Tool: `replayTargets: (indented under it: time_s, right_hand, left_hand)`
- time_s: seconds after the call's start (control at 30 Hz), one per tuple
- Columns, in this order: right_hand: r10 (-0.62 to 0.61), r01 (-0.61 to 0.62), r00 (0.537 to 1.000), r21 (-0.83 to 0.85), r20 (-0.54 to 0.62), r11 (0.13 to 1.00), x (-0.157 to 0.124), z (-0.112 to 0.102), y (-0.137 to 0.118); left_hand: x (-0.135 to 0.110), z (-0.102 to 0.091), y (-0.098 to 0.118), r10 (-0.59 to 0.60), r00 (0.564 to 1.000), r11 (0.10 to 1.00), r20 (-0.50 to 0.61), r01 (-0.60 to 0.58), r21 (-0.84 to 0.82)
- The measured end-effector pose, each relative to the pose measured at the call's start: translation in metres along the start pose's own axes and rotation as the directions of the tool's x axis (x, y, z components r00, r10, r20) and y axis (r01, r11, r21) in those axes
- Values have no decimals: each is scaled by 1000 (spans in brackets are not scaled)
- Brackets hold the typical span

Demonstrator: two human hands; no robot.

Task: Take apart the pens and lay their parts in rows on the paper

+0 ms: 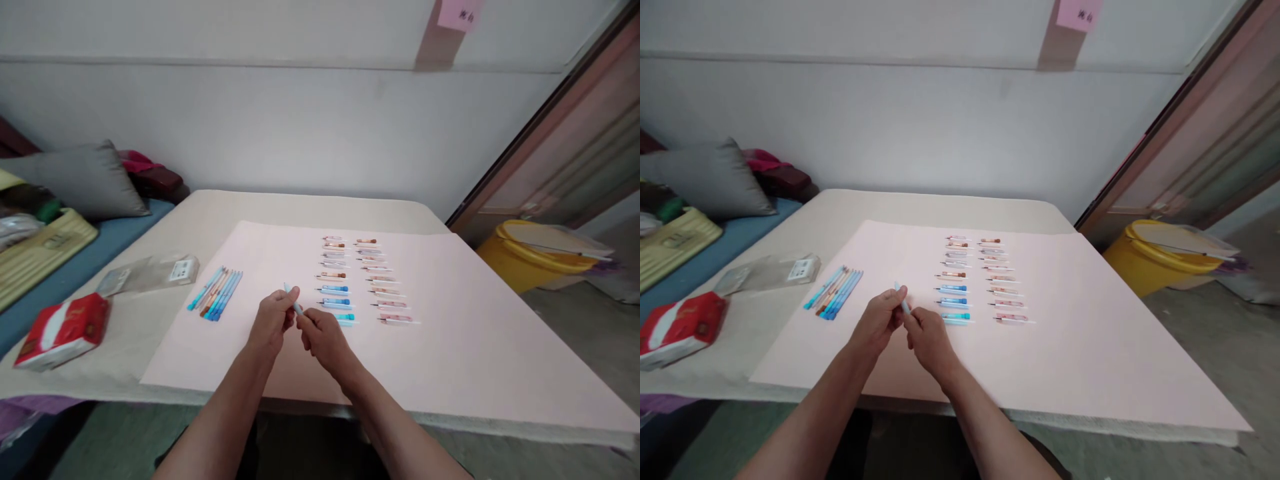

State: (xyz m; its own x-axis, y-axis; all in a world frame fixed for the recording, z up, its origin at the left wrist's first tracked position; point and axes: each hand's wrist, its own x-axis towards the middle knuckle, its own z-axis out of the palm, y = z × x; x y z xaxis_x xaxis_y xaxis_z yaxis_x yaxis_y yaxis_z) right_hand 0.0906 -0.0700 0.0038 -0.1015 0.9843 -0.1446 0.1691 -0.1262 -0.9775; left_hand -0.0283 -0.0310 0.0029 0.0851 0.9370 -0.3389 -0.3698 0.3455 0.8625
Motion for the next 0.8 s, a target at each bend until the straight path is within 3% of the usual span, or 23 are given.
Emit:
replayTargets:
  time_s: [0.1,0.2,0.4,0.6,0.67,0.73,0.8]
  right_hand:
    - [90,-98,994,166,55,981,0,-4,-3]
    - [106,-122,992,278,73,953,1,-9,-6]
    - [91,-99,994,180,53,979,0,-11,-8]
    - [116,-128,992,295,56,947,3,-13,-7]
    - [102,-112,993,250,53,962,1,-12,-6]
    - [81,-89,995,185,50,979,-1,-11,-5]
    - [85,-92,995,150,49,984,-2,-10,-4]
  left_hand:
    - [1,-2,6,-88,988,990,127,101,-103]
    - [4,-5,11,-111,968,983,226,141,-118]
    - [5,-6,5,-75,989,992,129,87,-86]
    - [0,-3,5,-132,936,978,327,177,-111]
    - [4,-5,4,-94,964,984,248,128,-126]
    - [9,-9,3,-63,993,983,99,79,-167]
    - [14,-14,4,-62,998,976,-6,59,-208]
